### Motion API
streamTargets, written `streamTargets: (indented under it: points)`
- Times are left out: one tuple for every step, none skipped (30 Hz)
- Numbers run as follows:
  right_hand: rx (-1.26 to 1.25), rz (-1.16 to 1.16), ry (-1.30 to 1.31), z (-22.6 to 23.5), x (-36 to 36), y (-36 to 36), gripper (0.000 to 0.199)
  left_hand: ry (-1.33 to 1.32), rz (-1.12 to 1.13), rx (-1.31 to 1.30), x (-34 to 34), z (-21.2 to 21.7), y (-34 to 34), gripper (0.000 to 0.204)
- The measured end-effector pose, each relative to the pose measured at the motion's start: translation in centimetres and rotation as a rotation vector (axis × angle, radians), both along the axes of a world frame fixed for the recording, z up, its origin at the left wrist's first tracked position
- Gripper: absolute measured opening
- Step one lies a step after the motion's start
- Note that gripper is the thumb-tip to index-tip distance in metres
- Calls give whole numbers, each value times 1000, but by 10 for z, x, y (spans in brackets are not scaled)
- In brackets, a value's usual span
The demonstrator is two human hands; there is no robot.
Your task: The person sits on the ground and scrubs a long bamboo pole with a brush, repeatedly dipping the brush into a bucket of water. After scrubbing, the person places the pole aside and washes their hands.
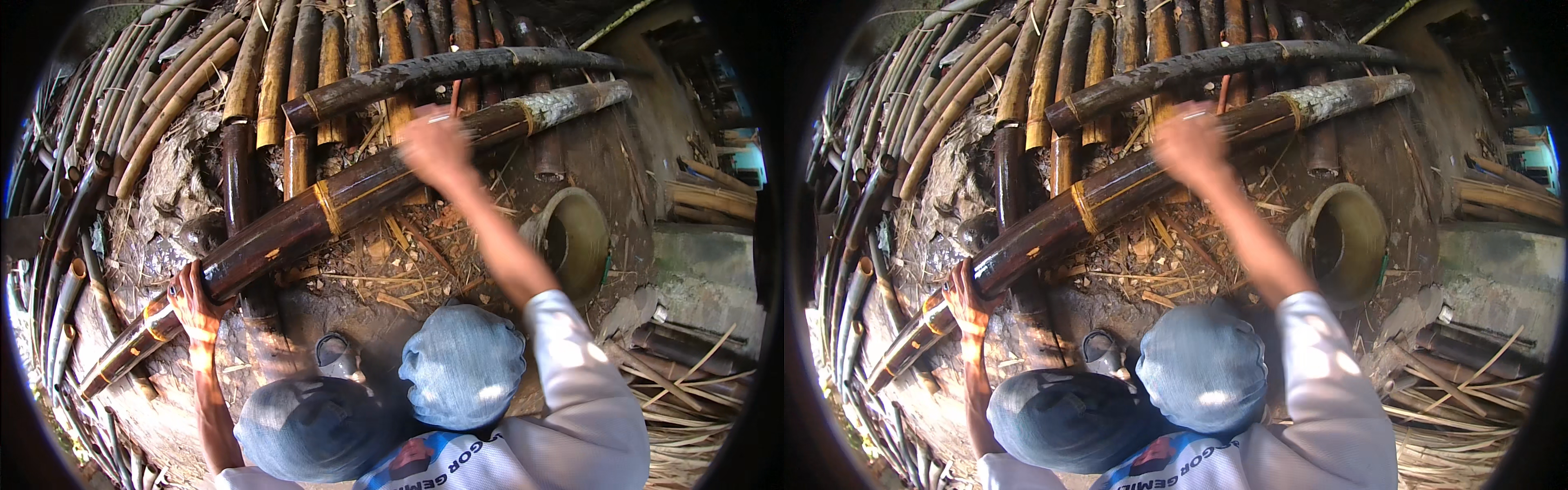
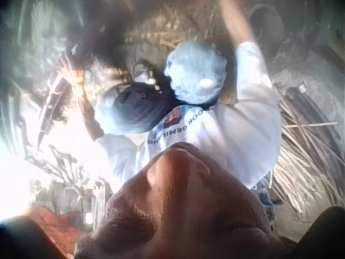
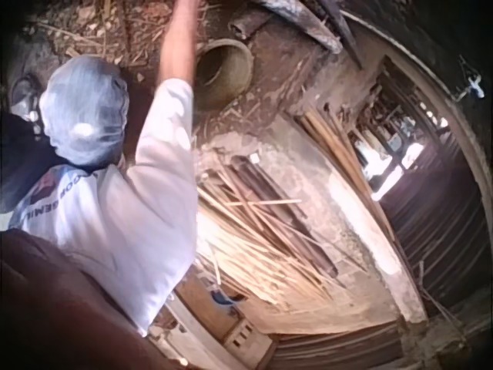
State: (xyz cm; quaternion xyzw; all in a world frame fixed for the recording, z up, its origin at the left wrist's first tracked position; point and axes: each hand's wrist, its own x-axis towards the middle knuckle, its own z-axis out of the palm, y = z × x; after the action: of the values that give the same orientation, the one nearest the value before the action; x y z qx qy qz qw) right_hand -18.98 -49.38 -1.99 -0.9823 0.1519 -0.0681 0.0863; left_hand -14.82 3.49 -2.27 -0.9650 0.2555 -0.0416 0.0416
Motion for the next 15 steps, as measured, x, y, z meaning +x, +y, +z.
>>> streamTargets:
  points:
    - [10,93,20,13,7,70,28,-55,-22,-12,-7,7,6,107]
    - [213,287,176,18,10,106,32,-99,-55,-62,-12,-4,2,105]
    - [231,414,-289,-9,4,138,33,-155,-97,-117,-9,-7,-8,103]
    - [258,433,-267,-35,-4,129,35,-184,-113,-120,-8,-9,-19,96]
    - [265,521,-417,-42,-7,114,32,-215,-104,-97,-14,0,-7,94]
    - [260,492,-382,-30,-20,75,29,-235,-104,-114,-18,-5,-8,93]
    - [174,184,-203,-20,-29,37,28,-256,-104,-130,-21,-11,-8,92]
    - [73,-129,-27,-8,-40,-12,28,-254,-102,-156,-24,-14,-12,90]
    - [133,-184,-198,-14,-52,-81,31,-244,-100,-156,-25,-13,-16,91]
    - [114,-300,-98,-12,-50,-128,34,-256,-85,-132,-25,-4,-12,91]
    - [-617,-26,-380,-33,-85,-233,31,-231,-112,-212,-20,-27,-44,92]
    - [-252,-135,-219,-31,-63,-189,30,-248,-91,-163,-24,-20,-33,93]
    - [110,-230,-44,-33,-41,-134,30,-270,-71,-132,-29,-14,-21,94]
    - [58,-96,16,-12,-25,-65,29,-297,-57,-115,-33,-9,-12,94]
    - [-34,11,108,6,-20,-8,30,-300,-69,-134,-35,-16,-18,94]
